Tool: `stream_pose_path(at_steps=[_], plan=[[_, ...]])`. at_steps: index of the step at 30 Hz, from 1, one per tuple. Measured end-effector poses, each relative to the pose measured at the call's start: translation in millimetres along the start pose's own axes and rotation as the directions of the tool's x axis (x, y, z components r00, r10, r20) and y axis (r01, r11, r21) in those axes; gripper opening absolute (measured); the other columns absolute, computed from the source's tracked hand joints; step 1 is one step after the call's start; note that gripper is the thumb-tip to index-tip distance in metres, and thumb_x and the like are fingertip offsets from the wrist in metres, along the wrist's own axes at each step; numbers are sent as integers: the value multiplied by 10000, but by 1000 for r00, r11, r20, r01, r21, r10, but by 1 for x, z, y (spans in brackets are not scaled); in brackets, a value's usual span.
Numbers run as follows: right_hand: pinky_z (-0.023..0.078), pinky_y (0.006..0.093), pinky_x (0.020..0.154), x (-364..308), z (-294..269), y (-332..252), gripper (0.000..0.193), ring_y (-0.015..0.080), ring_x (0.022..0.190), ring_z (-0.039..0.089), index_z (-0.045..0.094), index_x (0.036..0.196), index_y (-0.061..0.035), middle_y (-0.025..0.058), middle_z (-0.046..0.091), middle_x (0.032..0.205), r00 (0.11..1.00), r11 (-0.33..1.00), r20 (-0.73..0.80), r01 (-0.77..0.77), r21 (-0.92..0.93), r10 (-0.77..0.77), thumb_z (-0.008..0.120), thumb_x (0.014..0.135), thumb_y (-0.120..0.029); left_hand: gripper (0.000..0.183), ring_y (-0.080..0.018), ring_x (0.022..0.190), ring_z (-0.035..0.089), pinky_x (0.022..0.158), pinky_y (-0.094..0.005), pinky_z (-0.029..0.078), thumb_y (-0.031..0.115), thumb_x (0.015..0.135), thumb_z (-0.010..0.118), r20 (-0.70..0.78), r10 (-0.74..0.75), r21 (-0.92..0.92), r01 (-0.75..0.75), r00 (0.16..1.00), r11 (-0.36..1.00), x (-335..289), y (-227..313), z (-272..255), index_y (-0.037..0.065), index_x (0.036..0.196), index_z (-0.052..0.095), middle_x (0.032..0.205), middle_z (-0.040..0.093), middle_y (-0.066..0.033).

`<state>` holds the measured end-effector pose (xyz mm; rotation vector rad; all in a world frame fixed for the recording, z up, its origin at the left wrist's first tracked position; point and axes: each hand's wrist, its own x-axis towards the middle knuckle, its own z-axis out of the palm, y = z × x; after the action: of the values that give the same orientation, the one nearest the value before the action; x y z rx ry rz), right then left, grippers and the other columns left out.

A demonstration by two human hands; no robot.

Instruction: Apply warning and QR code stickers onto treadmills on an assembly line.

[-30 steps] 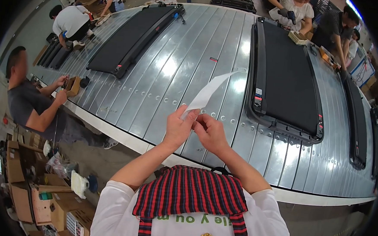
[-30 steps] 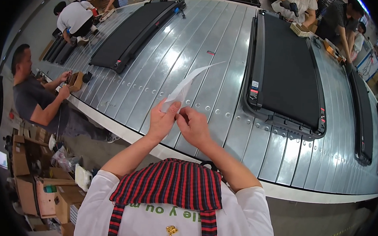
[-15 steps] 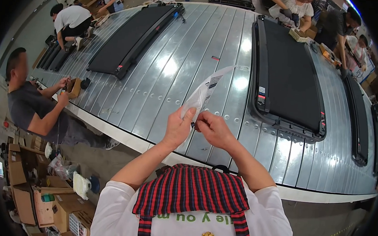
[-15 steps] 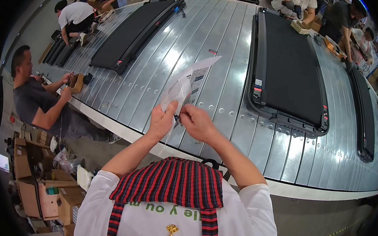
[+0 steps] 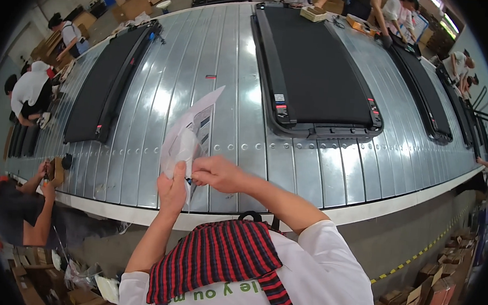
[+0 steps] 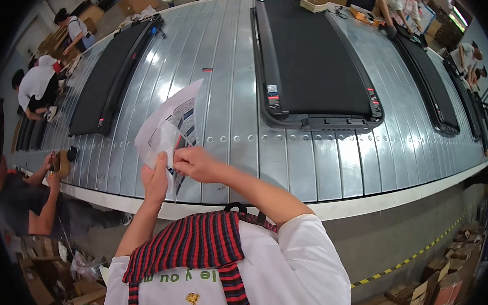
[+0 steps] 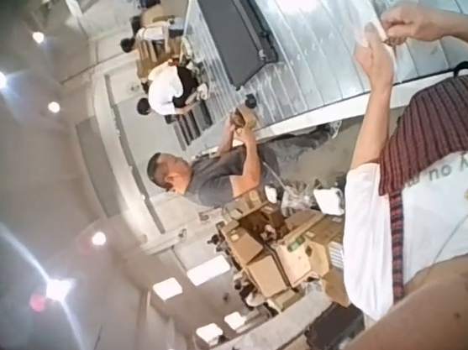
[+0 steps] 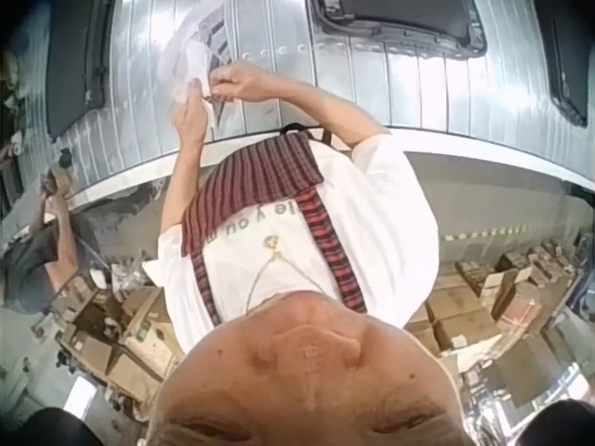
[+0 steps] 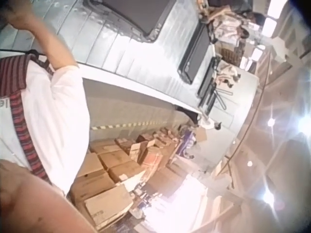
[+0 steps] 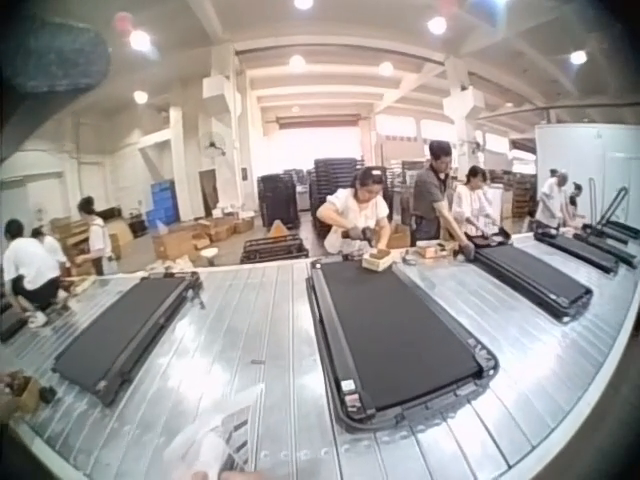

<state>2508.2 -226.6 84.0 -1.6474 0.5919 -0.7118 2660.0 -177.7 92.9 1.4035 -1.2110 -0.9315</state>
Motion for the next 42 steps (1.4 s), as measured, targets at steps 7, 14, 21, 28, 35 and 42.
stream_pose_path(at_steps=[7,14,21,28,35,42], plan=[[411,234,534,7,10,3,125,85,573,489,518,751,5,27,528,627,1000,1000,-6,5,-29,-6,507,805,-108,372,-119,851,520,734,-255,414,300,878,476,-20,-84,-60,83,996,995,8,-7,-7,-28,1039,545,933,584,-47],[389,251,466,23,27,-1,62,79,507,482,526,685,2,48,493,524,984,997,-178,-36,-68,24,504,701,-54,398,-87,779,521,690,-236,421,372,833,546,24,-156,-280,157,987,947,14,-18,-29,3,981,571,840,593,-33],[437,209,515,32,34,-6,84,72,561,524,527,683,12,29,552,595,983,954,-99,-122,274,154,477,738,-26,334,-90,726,531,646,-241,434,293,791,622,85,-165,-164,177,983,970,11,-12,-40,-4,939,585,805,601,-30],[458,222,544,36,33,-4,110,88,572,535,529,696,7,38,557,620,991,968,-37,-119,222,131,454,769,-28,276,-84,713,529,629,-236,438,234,816,594,84,-172,-159,183,982,970,16,-24,-43,-9,944,578,820,591,-34],[421,221,500,37,45,4,146,64,518,493,528,715,5,18,539,584,979,991,-158,-126,44,131,573,787,-114,293,-99,740,547,663,-243,443,253,809,598,43,-126,-202,132,991,970,18,-28,-43,-13,932,589,822,612,-47],[424,190,493,39,50,-2,146,42,546,513,501,717,-2,-2,538,605,985,993,-163,-72,-94,56,639,745,-39,300,-105,756,556,677,-246,450,255,806,604,72,-146,-194,158,987,968,18,-28,-49,-12,943,591,841,618,-58]])
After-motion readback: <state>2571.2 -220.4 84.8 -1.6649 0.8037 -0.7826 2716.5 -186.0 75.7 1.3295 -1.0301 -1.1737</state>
